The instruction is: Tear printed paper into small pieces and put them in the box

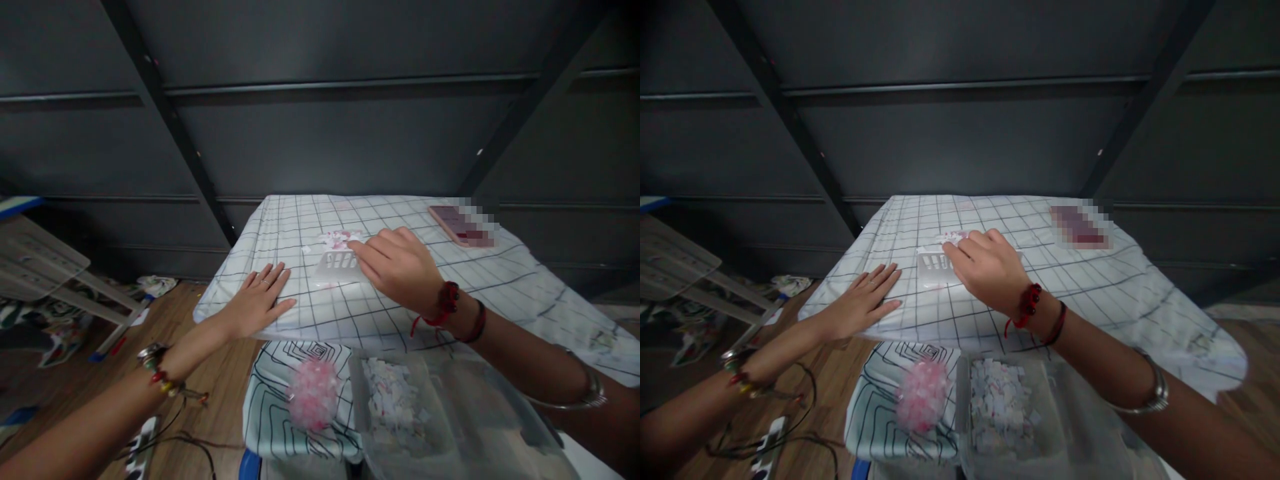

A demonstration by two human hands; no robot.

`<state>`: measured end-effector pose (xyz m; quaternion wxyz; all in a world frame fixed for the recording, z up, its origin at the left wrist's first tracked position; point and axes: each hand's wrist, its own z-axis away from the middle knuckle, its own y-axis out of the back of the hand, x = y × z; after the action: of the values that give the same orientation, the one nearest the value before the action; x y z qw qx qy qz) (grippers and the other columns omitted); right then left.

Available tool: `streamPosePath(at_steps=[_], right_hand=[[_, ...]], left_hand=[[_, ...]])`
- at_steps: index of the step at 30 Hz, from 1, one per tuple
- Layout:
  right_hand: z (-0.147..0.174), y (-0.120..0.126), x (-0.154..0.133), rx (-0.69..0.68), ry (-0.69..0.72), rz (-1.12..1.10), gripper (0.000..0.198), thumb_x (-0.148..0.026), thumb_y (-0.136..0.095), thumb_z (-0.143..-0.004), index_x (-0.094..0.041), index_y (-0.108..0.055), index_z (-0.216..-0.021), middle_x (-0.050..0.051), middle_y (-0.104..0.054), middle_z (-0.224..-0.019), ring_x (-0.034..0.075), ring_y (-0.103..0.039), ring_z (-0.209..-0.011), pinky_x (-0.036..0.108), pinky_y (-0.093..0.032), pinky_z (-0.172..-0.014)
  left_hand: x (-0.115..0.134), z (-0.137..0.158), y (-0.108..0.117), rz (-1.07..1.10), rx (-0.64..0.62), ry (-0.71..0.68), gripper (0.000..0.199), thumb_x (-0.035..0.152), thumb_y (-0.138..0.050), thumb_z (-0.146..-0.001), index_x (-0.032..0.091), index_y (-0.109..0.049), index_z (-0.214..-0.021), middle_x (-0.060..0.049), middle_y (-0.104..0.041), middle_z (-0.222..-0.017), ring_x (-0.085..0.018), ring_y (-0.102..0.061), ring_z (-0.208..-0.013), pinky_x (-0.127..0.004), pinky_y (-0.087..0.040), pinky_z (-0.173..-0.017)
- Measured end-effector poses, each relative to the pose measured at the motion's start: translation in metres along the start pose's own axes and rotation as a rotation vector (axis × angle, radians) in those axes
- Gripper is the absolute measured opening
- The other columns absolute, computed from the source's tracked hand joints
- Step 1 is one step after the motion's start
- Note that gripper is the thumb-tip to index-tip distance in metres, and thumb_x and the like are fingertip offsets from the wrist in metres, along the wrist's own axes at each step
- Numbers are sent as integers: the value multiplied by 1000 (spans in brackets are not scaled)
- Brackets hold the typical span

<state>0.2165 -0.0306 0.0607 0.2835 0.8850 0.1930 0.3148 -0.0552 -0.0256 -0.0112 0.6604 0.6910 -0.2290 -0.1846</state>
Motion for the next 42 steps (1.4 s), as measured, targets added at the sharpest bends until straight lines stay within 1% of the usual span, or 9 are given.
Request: streamPosePath(at_steps=[5, 8, 12, 15, 19, 22, 29, 36, 42], right_hand=[[-1, -5, 2, -28, -70, 39, 25, -16, -40, -85, -12, -63, -95, 4, -56, -64, 17, -40, -67, 31, -22, -61], [1, -6, -2, -39, -56, 53, 24, -15, -40, -85, -12, -63, -94, 4, -56, -64, 17, -41, -67, 31, -22, -61], [3, 3, -5, 5, -7, 36, 23, -16, -40, -85, -13, -63, -90, 2, -55, -63, 16, -40, -66, 30, -22, -62], [1, 6, -3, 28, -19, 52, 23, -16, -41, -85, -13, -62, -92, 2, -55, -61, 16, -40, -65, 30, -22, -62], [-4, -7, 1, -2, -66, 90, 23, -14, -40, -85, -12, -62, -93, 3, -56, -62, 17, -41, -67, 30, -21, -61], [-2, -13, -2, 7, -23, 64, 22, -13, -41, -84, -11, -62, -93, 3, -56, -63, 16, -40, -66, 30, -21, -61], [3, 7, -6, 43, 4, 5, 22, -14, -40, -86, -13, -62, -90, 2, -55, -61, 15, -40, -65, 31, -22, -62], [1, 1, -11, 31, 20, 12, 21, -13, -42, -84, -13, -62, -88, 1, -55, -63, 15, -40, -65, 30, -22, -63], [9, 24, -22, 23, 123, -61, 22, -12, -42, -83, -12, -62, -90, -1, -52, -57, 14, -38, -61, 30, -25, -65]], left_hand=[[3, 2, 0, -24, -23, 18, 66, 59, -17, -90, 14, -23, -139, -13, -19, -145, -31, -15, -132, -50, -18, -102], [5, 2, 1, -30, -33, 35, 67, 59, -16, -90, 13, -25, -138, -13, -19, -145, -31, -15, -132, -49, -17, -103], [8, 2, 3, -50, -42, 48, 69, 58, -15, -90, 11, -26, -138, -13, -20, -145, -31, -15, -132, -49, -17, -103], [9, 2, 5, -70, -54, 59, 69, 57, -13, -90, 9, -25, -138, -13, -19, -145, -30, -15, -132, -48, -17, -103], [9, 2, 5, -70, -51, 58, 68, 57, -14, -90, 10, -25, -138, -13, -18, -145, -30, -15, -132, -48, -17, -103], [8, 2, 4, -56, -35, 49, 66, 57, -16, -90, 12, -26, -138, -13, -20, -145, -31, -15, -132, -48, -17, -103], [8, 2, 2, -51, -28, 57, 64, 55, -19, -91, 12, -26, -138, -13, -21, -145, -31, -16, -132, -48, -17, -103], [7, 1, 3, -64, -50, 61, 66, 56, -18, -91, 11, -24, -139, -13, -20, -145, -31, -15, -132, -48, -17, -103], [11, 8, 9, -35, -105, 80, 66, 55, -17, -91, 11, -22, -140, -12, -17, -146, -29, -13, -132, -48, -15, -104]])
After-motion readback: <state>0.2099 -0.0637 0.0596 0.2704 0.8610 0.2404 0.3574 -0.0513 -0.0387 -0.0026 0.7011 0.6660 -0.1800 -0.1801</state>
